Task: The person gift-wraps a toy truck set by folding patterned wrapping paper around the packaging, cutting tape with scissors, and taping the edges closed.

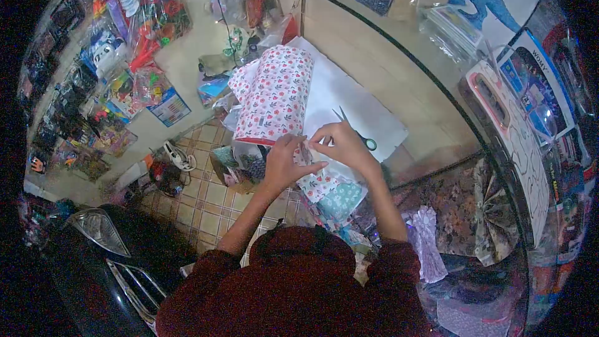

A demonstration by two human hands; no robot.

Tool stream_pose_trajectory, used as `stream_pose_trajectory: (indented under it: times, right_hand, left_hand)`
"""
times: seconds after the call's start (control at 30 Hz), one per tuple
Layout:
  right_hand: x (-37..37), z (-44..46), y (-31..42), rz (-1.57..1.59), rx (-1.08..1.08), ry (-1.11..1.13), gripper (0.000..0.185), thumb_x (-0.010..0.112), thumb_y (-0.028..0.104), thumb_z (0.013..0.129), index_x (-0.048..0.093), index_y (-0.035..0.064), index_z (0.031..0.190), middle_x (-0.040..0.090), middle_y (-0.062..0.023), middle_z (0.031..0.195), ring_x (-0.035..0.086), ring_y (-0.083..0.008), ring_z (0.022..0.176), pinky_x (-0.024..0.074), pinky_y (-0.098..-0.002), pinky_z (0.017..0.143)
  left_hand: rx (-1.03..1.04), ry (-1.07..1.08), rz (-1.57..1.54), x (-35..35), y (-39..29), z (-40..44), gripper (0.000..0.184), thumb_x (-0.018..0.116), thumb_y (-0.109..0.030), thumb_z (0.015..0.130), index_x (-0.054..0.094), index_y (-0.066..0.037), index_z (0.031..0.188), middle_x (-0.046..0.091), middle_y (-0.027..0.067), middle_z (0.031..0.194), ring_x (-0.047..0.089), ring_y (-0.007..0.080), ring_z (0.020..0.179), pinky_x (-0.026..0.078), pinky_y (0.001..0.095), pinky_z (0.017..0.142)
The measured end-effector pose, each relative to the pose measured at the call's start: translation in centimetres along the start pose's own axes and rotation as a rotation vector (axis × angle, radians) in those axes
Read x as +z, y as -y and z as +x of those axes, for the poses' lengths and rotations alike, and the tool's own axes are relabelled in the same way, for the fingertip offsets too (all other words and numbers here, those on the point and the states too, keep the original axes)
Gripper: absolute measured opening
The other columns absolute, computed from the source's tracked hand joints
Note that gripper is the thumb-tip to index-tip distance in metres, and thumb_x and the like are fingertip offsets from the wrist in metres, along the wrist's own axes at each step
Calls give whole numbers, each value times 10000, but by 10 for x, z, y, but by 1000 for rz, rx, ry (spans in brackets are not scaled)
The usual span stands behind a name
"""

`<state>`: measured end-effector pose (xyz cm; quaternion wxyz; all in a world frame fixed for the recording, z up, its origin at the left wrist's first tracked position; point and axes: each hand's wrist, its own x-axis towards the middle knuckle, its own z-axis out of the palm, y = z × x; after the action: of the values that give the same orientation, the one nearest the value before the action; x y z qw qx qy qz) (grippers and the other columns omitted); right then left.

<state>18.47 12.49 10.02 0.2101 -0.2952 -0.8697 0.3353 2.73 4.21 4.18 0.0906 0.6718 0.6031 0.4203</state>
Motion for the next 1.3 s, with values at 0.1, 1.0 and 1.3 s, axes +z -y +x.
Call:
stream_pose_trajectory:
  times: [0.1,1.0,1.3]
  right_hand:
    - [-4,1,-3,-14,12,46,170,667,188,788,695,27,833,673,-104,759,617,-182,637,472,-296,590]
    - [-4,-51,-122,-124,303,-496,161,654,185,789,649,28,826,656,-108,821,611,-232,685,474,-329,651]
    - [5,-58,-128,-191,358,-591,149,640,177,797,644,30,817,638,-121,768,611,-249,682,472,-349,648]
  left_hand:
    - [23,12,-30,1,3,-3,711,806,-455,572,594,28,1048,570,185,938,582,318,867,482,393,753]
    - [237,326,-22,80,17,27,1073,769,-464,542,290,3,1381,469,160,1191,378,311,1132,244,459,966]
    - [248,345,-50,101,24,26,1027,722,-511,625,254,-34,1404,408,175,1316,348,330,1239,131,565,1052]
